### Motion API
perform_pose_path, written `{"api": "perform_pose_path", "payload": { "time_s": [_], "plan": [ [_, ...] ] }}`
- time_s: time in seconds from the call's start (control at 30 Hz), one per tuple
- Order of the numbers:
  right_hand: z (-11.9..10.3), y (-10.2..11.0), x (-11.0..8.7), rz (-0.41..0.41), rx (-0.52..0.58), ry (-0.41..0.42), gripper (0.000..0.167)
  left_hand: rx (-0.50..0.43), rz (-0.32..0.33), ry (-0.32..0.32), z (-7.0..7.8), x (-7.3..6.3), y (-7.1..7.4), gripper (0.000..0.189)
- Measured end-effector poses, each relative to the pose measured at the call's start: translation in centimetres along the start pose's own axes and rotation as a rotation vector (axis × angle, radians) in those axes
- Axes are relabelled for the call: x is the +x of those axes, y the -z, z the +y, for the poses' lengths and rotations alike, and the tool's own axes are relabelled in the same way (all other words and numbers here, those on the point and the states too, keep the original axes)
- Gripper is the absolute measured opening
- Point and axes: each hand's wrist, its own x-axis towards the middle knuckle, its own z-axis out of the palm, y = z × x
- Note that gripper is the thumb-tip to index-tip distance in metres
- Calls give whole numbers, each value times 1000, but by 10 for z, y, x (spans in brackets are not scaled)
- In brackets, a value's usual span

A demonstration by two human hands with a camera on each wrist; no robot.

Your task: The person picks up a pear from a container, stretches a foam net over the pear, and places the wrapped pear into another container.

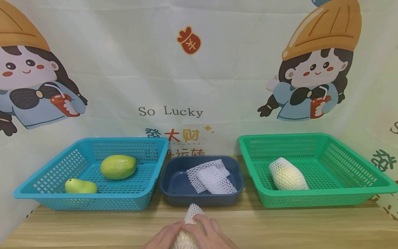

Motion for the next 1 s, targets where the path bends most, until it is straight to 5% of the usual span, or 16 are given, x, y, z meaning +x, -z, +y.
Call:
{"api": "perform_pose_path", "payload": {
  "time_s": [0.37,0.7,1.0],
  "plan": [
    [4,2,2,13,21,52,47,29,88,-30,-3,2,-1,56],
    [3,2,3,-7,40,0,43,-9,27,27,0,5,7,51],
    [0,-1,4,118,20,42,37,-9,46,58,2,5,8,47]
  ]
}}
